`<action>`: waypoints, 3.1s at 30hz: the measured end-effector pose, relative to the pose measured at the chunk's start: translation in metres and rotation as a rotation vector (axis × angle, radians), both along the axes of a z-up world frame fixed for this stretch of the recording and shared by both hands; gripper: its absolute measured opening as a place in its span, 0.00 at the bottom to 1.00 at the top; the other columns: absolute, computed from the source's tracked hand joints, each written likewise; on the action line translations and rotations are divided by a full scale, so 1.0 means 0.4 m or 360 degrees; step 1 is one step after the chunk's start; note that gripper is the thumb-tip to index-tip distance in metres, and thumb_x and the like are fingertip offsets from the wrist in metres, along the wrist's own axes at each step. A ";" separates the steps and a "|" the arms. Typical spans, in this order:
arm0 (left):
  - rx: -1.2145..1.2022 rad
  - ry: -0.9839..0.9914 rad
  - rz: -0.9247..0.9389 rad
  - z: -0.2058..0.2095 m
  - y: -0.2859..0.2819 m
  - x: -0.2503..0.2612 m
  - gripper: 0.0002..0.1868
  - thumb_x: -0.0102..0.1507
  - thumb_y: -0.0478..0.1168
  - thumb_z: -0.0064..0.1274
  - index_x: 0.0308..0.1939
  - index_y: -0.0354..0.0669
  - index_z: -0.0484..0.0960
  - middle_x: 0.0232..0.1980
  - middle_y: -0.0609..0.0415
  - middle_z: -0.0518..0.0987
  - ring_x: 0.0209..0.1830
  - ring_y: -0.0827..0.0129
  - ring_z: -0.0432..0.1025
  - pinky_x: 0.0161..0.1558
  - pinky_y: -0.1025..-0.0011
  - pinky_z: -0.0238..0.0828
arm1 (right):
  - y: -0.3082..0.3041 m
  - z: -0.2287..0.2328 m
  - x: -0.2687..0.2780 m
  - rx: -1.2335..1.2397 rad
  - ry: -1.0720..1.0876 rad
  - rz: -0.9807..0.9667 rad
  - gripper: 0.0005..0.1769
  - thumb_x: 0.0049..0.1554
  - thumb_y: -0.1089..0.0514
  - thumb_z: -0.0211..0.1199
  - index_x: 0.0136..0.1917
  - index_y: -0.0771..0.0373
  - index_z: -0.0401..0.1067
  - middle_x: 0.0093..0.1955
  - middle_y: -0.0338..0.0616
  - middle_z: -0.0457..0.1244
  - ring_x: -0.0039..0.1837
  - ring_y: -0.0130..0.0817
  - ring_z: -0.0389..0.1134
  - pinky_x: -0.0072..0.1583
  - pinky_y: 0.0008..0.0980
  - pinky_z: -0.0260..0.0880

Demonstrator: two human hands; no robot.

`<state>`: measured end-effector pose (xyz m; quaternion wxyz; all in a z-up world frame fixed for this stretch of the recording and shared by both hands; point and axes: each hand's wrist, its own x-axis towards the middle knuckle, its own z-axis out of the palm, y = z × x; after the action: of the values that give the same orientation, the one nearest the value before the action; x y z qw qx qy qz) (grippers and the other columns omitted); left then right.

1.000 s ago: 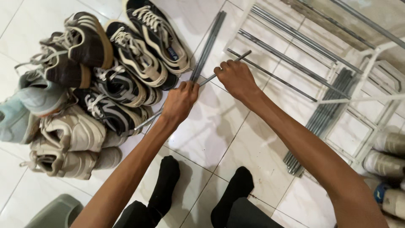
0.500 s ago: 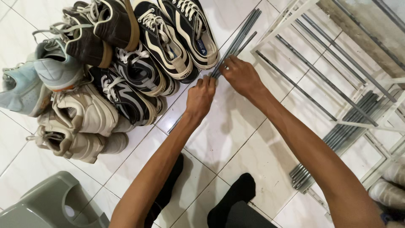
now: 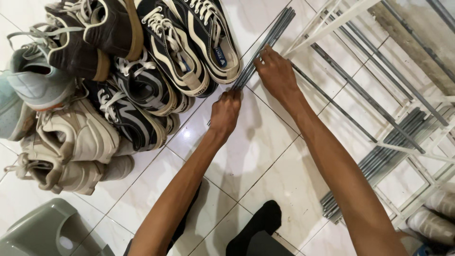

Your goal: The person assembles a white plastic shoe rack by inserting metal rods into the frame slots. They repeatedly pick up rods, align them with the frame, and push them into place to form horizontal shelves.

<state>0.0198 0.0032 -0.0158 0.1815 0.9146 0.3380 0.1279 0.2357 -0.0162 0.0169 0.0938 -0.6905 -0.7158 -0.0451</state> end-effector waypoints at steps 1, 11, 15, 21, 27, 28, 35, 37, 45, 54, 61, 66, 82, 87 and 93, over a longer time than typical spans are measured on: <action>-0.0005 -0.0016 -0.0011 -0.008 0.006 0.015 0.17 0.60 0.28 0.51 0.54 0.34 0.77 0.47 0.43 0.80 0.45 0.54 0.77 0.40 0.61 0.79 | 0.005 -0.003 0.006 0.0016 -0.0064 -0.0003 0.09 0.56 0.65 0.64 0.51 0.64 0.78 0.62 0.59 0.68 0.70 0.51 0.67 0.58 0.46 0.75; -0.0031 -0.0151 -0.0069 -0.050 0.020 0.052 0.16 0.59 0.27 0.51 0.52 0.33 0.77 0.47 0.43 0.79 0.47 0.53 0.77 0.45 0.61 0.78 | 0.000 -0.036 0.005 -0.0115 0.0029 -0.0188 0.12 0.56 0.65 0.65 0.55 0.67 0.77 0.66 0.59 0.65 0.59 0.54 0.70 0.57 0.49 0.74; 0.0007 -0.0109 0.0009 -0.042 0.019 0.072 0.16 0.61 0.26 0.51 0.53 0.31 0.79 0.50 0.41 0.78 0.49 0.52 0.77 0.43 0.62 0.79 | -0.001 -0.057 0.003 -0.0080 0.0111 -0.0220 0.15 0.55 0.66 0.64 0.56 0.70 0.74 0.66 0.65 0.64 0.54 0.51 0.71 0.52 0.45 0.74; 0.0101 -0.0064 0.0039 -0.003 0.010 0.074 0.18 0.58 0.26 0.53 0.53 0.33 0.79 0.60 0.39 0.76 0.56 0.49 0.74 0.49 0.58 0.77 | -0.009 -0.069 0.003 -0.0151 0.0278 -0.0288 0.19 0.56 0.68 0.63 0.62 0.72 0.70 0.66 0.66 0.62 0.58 0.53 0.71 0.53 0.45 0.74; 0.0198 -0.0062 0.0001 0.010 0.009 0.069 0.25 0.56 0.26 0.53 0.59 0.33 0.77 0.63 0.35 0.73 0.60 0.48 0.71 0.57 0.57 0.72 | -0.001 -0.073 -0.001 -0.0227 0.0316 -0.0347 0.22 0.57 0.66 0.63 0.64 0.73 0.67 0.67 0.67 0.61 0.60 0.55 0.70 0.51 0.45 0.76; 0.0148 -0.0015 -0.0007 0.009 0.008 0.069 0.25 0.57 0.27 0.53 0.59 0.33 0.77 0.62 0.36 0.73 0.60 0.48 0.71 0.57 0.57 0.72 | 0.002 -0.070 -0.003 -0.0247 0.0332 -0.0360 0.23 0.57 0.66 0.63 0.65 0.73 0.66 0.68 0.68 0.60 0.60 0.55 0.70 0.50 0.45 0.76; 0.0170 -0.0123 -0.0024 0.017 0.000 0.068 0.21 0.62 0.30 0.52 0.60 0.33 0.76 0.58 0.41 0.74 0.58 0.50 0.72 0.54 0.58 0.73 | -0.015 -0.026 -0.019 -0.0118 0.0379 -0.0297 0.23 0.58 0.62 0.65 0.64 0.73 0.67 0.68 0.66 0.60 0.59 0.54 0.71 0.51 0.43 0.76; 0.0173 -0.0187 -0.0047 0.028 -0.004 0.074 0.19 0.65 0.31 0.51 0.60 0.32 0.75 0.58 0.43 0.75 0.58 0.51 0.72 0.53 0.58 0.73 | -0.027 -0.008 -0.015 -0.0011 0.0372 -0.0263 0.21 0.59 0.61 0.65 0.63 0.72 0.69 0.67 0.63 0.62 0.58 0.53 0.72 0.52 0.42 0.76; 0.0093 -0.0346 -0.0206 0.113 -0.050 0.144 0.21 0.61 0.30 0.51 0.59 0.31 0.75 0.54 0.44 0.77 0.54 0.53 0.72 0.45 0.62 0.74 | -0.097 0.095 0.005 0.0287 0.0196 -0.0212 0.10 0.66 0.61 0.67 0.44 0.66 0.72 0.41 0.49 0.63 0.47 0.46 0.70 0.52 0.40 0.75; 0.0132 -0.0536 -0.0362 0.198 -0.077 0.243 0.20 0.61 0.28 0.53 0.58 0.30 0.76 0.52 0.45 0.78 0.56 0.53 0.72 0.45 0.61 0.75 | -0.233 0.269 0.071 0.0683 -0.0233 -0.0666 0.10 0.60 0.59 0.69 0.50 0.64 0.72 0.51 0.46 0.64 0.53 0.43 0.65 0.55 0.42 0.63; 0.0245 -0.0618 -0.0527 0.261 -0.092 0.323 0.22 0.62 0.28 0.52 0.61 0.30 0.75 0.54 0.45 0.78 0.58 0.53 0.71 0.49 0.60 0.74 | -0.394 0.247 0.131 0.0423 -0.0194 -0.0768 0.12 0.60 0.59 0.70 0.53 0.66 0.73 0.47 0.48 0.64 0.50 0.43 0.66 0.54 0.43 0.66; 0.0283 -0.0602 -0.0632 0.284 -0.089 0.393 0.22 0.62 0.27 0.51 0.61 0.32 0.76 0.56 0.46 0.78 0.59 0.55 0.70 0.52 0.59 0.74 | -0.462 0.236 0.147 0.0233 -0.0020 -0.0871 0.10 0.61 0.66 0.64 0.57 0.66 0.74 0.42 0.49 0.64 0.47 0.45 0.68 0.48 0.43 0.68; 0.0260 -0.0758 -0.0752 0.413 -0.154 0.417 0.18 0.62 0.29 0.54 0.57 0.33 0.77 0.54 0.46 0.79 0.58 0.52 0.72 0.49 0.58 0.74 | -0.514 0.293 0.021 -0.0003 0.0173 -0.0712 0.06 0.60 0.61 0.64 0.46 0.67 0.73 0.39 0.49 0.67 0.39 0.46 0.70 0.35 0.43 0.70; 0.0161 -0.0878 -0.0716 0.471 -0.140 0.406 0.13 0.67 0.30 0.53 0.56 0.38 0.79 0.52 0.50 0.80 0.55 0.56 0.74 0.51 0.59 0.75 | -0.494 0.403 0.017 0.0654 0.0059 -0.0550 0.05 0.58 0.62 0.66 0.47 0.65 0.75 0.46 0.45 0.68 0.45 0.42 0.71 0.47 0.41 0.73; 0.0308 -0.0708 -0.0457 0.556 -0.096 0.406 0.22 0.65 0.32 0.52 0.63 0.30 0.74 0.62 0.40 0.75 0.64 0.48 0.67 0.58 0.51 0.67 | -0.393 0.539 0.052 0.0831 -0.0124 -0.0737 0.11 0.57 0.62 0.68 0.53 0.65 0.74 0.55 0.49 0.66 0.60 0.46 0.67 0.60 0.45 0.69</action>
<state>0.1823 -0.0352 0.2065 0.1792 0.9157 0.1429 0.3302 0.2565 -0.1734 0.2324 0.2271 -0.7849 -0.5076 -0.2732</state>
